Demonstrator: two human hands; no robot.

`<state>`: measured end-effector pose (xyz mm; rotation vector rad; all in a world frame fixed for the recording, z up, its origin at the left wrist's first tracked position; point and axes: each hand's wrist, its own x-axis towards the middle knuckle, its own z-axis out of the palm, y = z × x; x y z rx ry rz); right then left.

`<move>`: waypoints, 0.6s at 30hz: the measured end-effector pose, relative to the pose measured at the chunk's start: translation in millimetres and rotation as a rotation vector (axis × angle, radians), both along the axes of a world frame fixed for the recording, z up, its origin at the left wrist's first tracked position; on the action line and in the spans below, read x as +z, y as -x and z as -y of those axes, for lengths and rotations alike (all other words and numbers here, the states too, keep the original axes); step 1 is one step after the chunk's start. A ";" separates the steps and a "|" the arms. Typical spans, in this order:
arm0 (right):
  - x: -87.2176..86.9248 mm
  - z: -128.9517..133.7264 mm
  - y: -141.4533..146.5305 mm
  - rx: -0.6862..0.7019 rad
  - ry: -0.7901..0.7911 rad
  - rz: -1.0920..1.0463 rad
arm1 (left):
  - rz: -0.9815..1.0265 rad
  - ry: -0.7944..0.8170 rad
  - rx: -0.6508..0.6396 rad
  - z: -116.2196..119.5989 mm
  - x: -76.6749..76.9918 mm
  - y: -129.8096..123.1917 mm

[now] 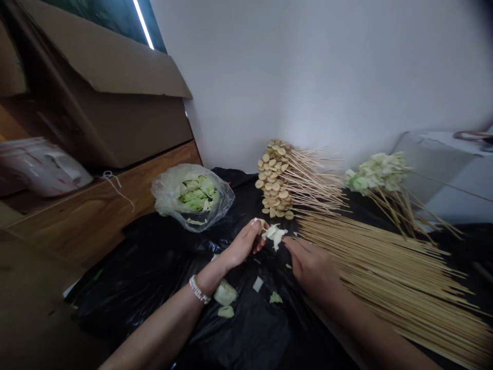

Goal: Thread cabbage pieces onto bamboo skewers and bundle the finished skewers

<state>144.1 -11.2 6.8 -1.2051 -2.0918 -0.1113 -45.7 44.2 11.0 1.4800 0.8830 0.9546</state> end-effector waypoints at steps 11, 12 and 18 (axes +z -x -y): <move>21.6 -7.1 -4.3 0.171 0.590 -0.351 | -0.058 -0.005 0.018 3.3 0.7 -1.1; 22.4 -8.9 -5.5 0.202 0.654 -0.393 | -0.058 -0.009 0.011 3.5 1.4 -0.4; 27.6 -11.2 -18.3 0.219 0.687 -0.369 | -0.051 -0.046 0.083 -4.2 5.3 8.9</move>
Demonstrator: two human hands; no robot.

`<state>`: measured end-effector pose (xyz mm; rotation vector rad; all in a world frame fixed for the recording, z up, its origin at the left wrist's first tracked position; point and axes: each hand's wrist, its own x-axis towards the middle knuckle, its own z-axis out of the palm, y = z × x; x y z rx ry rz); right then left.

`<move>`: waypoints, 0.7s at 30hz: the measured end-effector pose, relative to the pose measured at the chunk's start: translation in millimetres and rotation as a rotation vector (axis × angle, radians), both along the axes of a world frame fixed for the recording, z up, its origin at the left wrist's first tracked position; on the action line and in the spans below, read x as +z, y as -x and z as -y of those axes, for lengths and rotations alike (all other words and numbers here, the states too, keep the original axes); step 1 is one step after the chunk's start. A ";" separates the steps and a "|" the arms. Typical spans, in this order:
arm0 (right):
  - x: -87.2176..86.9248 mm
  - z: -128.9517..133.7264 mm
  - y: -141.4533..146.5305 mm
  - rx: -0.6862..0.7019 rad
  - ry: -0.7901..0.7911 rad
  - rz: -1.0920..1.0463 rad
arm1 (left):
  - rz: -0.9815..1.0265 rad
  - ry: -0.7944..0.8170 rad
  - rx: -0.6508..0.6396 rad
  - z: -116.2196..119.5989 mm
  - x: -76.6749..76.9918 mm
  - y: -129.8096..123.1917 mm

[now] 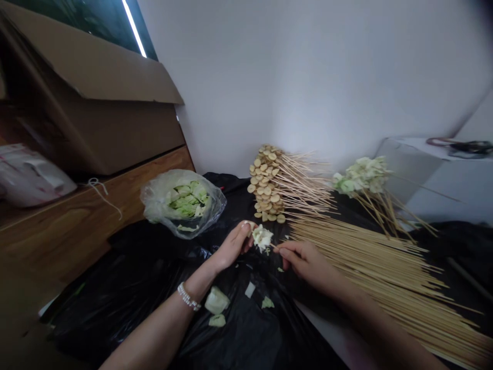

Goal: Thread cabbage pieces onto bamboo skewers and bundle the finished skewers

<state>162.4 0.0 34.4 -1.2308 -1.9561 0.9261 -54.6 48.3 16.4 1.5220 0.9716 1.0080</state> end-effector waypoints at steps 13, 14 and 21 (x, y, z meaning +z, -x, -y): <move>7.1 9.4 -132.5 -0.617 -0.211 -0.073 | 0.121 0.067 0.120 -7.4 5.1 -0.4; 10.8 2.4 -146.6 -0.718 -0.255 -0.052 | 0.114 0.069 0.128 -7.7 5.1 -0.3; 62.2 -74.6 -235.4 -1.066 -0.564 0.478 | 0.076 0.038 0.143 -10.0 4.2 2.2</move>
